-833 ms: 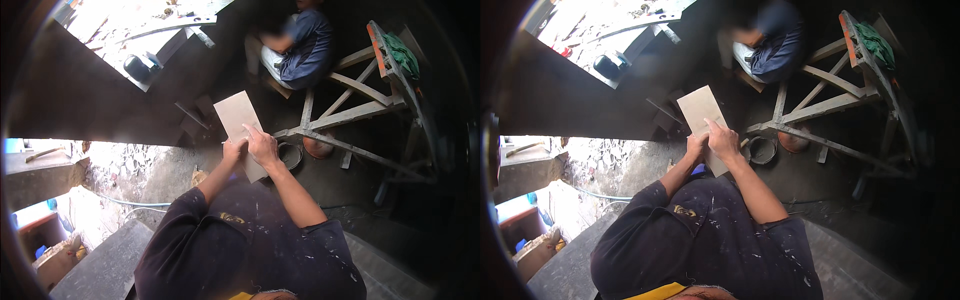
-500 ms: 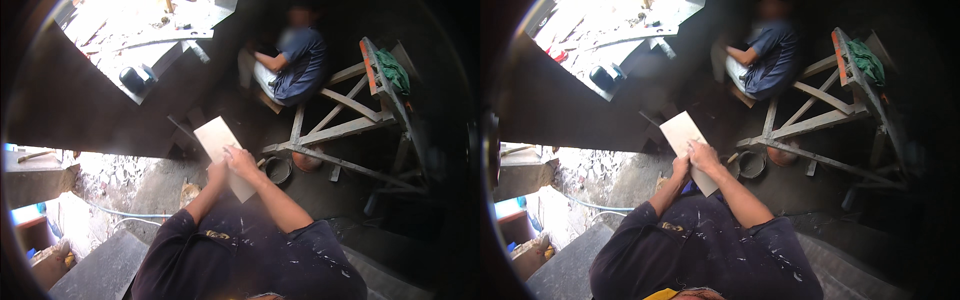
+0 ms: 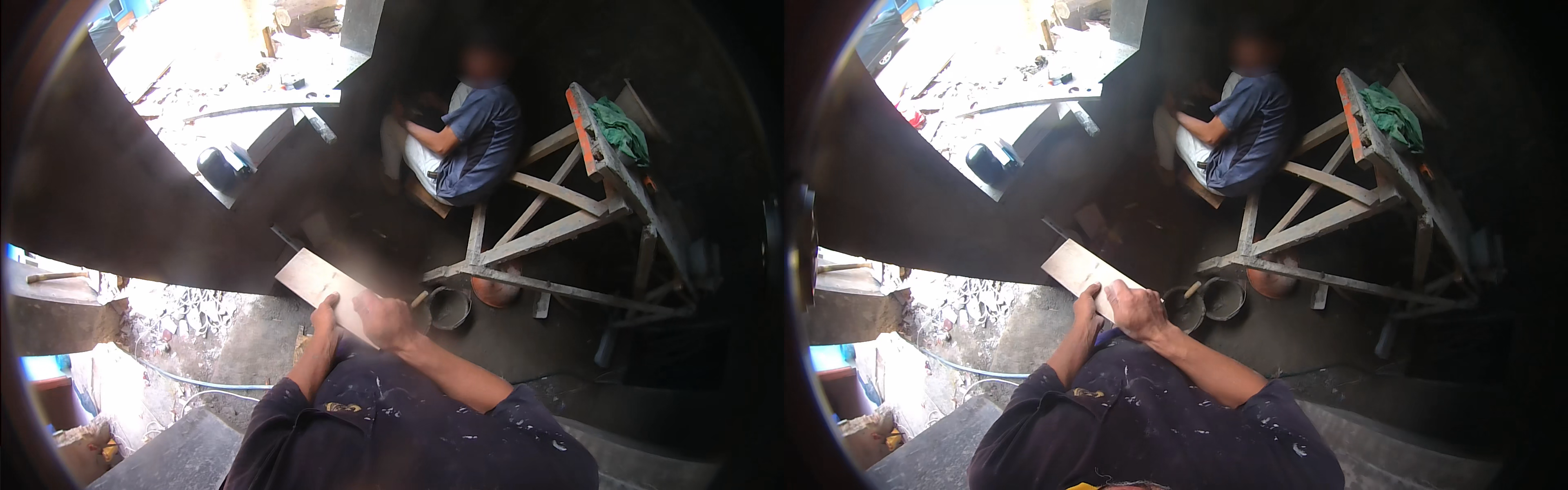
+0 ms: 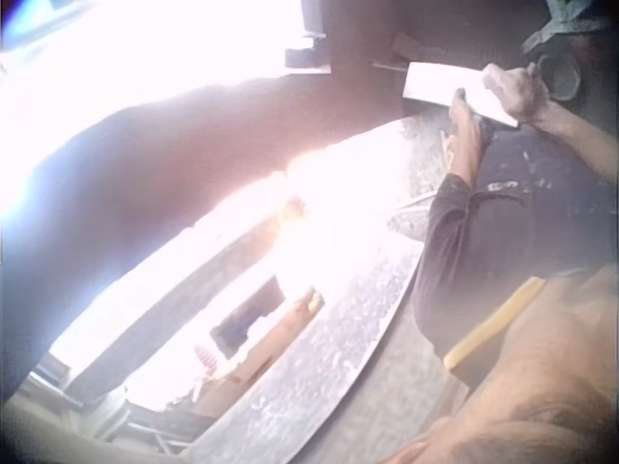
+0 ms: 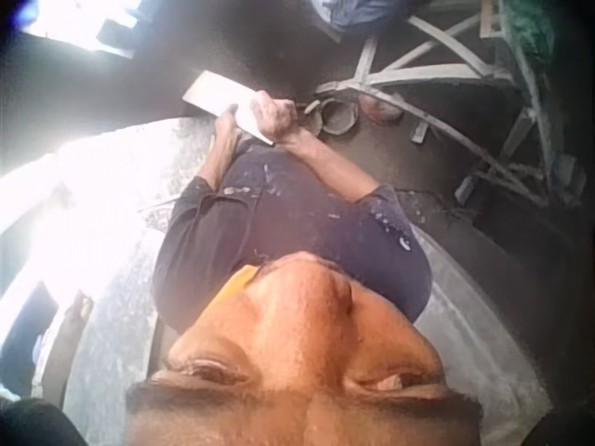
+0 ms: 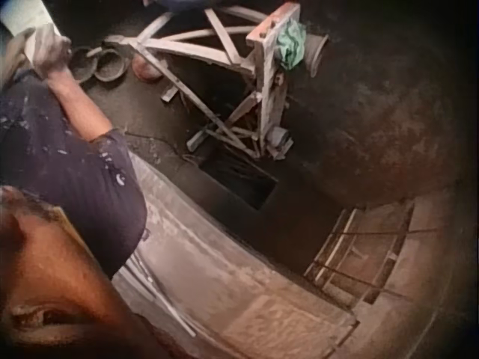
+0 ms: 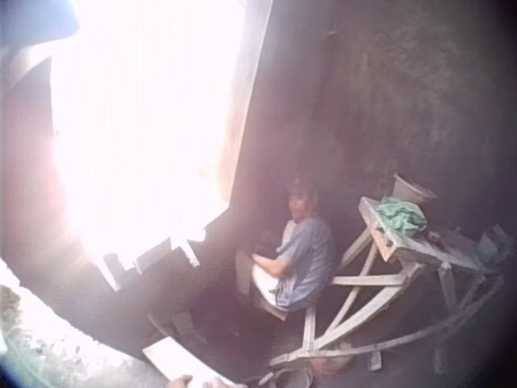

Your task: The person sits on the floor and uses a hand saw to cut a piece of wood. After cutting, they pick up the cut piece and walk through a cluttered construction area, carrying the wood to another location.

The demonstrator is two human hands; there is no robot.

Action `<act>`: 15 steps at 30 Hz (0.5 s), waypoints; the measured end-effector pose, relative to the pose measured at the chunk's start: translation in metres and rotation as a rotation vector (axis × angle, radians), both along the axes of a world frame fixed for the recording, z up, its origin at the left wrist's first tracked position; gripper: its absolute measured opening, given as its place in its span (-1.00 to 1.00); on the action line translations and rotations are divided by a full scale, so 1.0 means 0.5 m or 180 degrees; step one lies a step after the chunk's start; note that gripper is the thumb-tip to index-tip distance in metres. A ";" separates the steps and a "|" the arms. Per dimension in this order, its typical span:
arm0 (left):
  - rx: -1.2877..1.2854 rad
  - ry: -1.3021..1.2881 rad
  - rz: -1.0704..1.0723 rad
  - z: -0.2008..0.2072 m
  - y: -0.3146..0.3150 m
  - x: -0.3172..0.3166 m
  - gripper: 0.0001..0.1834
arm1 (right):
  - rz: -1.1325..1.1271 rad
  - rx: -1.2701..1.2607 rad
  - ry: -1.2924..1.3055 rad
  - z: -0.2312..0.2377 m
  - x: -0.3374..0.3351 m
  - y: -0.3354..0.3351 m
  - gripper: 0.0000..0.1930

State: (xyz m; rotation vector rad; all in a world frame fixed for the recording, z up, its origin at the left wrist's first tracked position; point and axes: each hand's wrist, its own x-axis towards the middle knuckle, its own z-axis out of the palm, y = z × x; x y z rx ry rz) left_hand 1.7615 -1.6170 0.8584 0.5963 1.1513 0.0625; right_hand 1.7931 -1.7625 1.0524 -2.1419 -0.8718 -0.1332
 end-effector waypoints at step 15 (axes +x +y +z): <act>0.0782 -0.0489 0.0418 -0.078 0.047 -0.011 -0.59 | -0.0519 -0.1533 0.2156 -0.308 -0.086 -0.262 -0.62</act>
